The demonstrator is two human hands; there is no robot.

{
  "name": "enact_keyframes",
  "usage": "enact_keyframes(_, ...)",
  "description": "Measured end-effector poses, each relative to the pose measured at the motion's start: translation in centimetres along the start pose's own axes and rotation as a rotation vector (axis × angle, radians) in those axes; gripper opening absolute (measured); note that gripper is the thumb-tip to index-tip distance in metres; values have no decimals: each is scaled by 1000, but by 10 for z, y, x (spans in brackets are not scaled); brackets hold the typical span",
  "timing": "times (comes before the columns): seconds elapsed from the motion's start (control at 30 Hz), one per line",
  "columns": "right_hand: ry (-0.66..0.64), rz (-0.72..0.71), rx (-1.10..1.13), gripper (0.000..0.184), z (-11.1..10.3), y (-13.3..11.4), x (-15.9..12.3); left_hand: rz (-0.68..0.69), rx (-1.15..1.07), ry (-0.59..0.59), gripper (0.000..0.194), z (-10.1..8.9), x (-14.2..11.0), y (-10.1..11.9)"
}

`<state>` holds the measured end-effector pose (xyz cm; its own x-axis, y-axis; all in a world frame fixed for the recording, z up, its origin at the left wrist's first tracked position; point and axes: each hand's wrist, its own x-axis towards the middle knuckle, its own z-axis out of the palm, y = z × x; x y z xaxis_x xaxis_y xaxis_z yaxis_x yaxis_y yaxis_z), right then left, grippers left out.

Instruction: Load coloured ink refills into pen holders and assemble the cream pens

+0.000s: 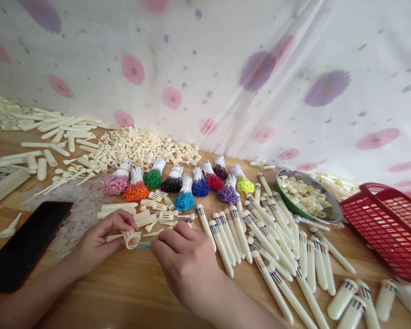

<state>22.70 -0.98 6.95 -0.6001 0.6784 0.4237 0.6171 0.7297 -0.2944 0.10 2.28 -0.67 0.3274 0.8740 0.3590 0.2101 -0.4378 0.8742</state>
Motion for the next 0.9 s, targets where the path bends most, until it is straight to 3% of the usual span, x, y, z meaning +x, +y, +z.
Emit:
enact_keyframes(0.43, -125, -85, -144, 25, -4, -2, 3, 22, -12, -45, 10, 1, -1, -3)
enact_keyframes(0.9, -62, -134, -181, 19, -9, -7, 7, 31, -58, -4, 10, 0, -1, -2)
